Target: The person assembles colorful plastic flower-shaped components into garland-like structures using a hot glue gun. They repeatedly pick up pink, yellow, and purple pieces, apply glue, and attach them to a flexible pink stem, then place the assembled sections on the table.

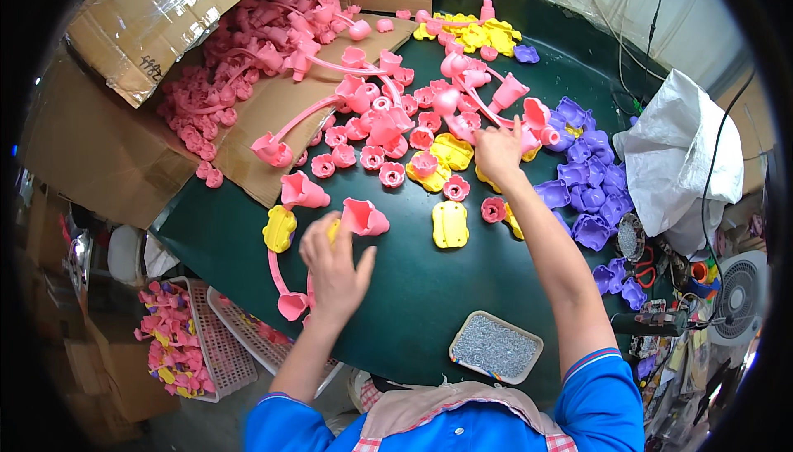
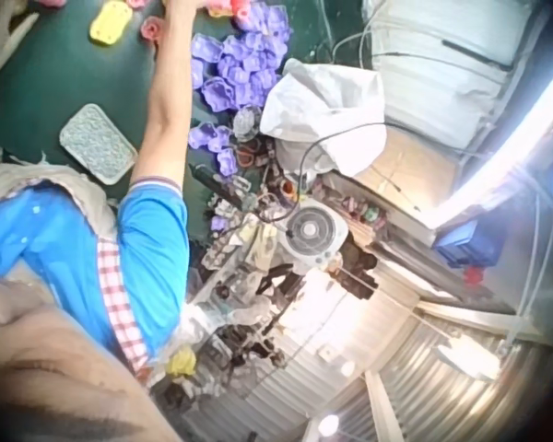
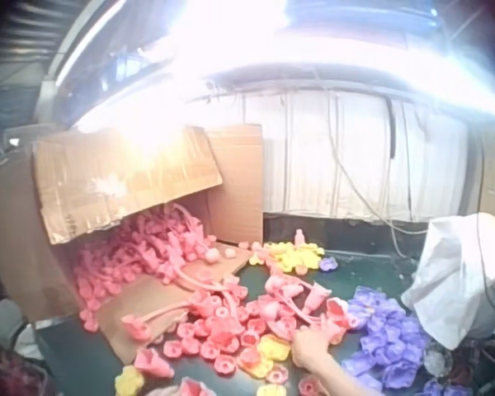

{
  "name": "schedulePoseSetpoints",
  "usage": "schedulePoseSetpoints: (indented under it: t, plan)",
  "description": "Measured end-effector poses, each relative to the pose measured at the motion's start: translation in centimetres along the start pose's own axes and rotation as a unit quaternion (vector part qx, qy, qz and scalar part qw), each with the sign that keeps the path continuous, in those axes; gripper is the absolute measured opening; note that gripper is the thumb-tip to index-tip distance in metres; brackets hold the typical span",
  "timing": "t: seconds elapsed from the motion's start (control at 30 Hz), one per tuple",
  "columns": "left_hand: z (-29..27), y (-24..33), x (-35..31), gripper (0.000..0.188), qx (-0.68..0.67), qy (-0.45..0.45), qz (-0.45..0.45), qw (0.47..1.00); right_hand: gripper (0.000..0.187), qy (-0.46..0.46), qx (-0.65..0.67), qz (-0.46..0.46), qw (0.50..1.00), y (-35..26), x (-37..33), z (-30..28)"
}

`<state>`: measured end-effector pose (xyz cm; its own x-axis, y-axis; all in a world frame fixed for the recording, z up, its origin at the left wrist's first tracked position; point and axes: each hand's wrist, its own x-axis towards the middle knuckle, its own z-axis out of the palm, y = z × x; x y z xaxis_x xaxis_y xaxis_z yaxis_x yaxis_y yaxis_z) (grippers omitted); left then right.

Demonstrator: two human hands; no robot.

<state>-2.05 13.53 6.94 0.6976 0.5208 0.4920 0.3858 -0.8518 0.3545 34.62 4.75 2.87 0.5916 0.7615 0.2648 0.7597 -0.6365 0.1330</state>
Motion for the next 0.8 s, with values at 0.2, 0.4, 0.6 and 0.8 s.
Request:
schedulePoseSetpoints:
  t: [0.2,0.4,0.6,0.8]
  plan:
    - [7.6,7.5,1.5,0.063,-0.181,-0.121,0.073,0.973,0.025,0.266,0.370,0.087,0.886,4.8,0.0,-4.0]
    - [13.5,7.8,2.5,0.029,-0.361,-0.126,-0.136,0.914,0.029,0.103,0.849,0.158,0.494,10.9,-7.4,-11.3]
    - [11.7,7.9,2.8,0.026,-0.760,-0.135,-0.378,0.512,0.028,0.171,0.960,0.148,0.162,13.5,-11.7,-9.8]
    - [10.3,6.4,0.3,0.036,-0.757,-0.066,-0.369,0.535,0.040,0.149,0.944,0.255,0.148,10.1,-17.8,-4.6]
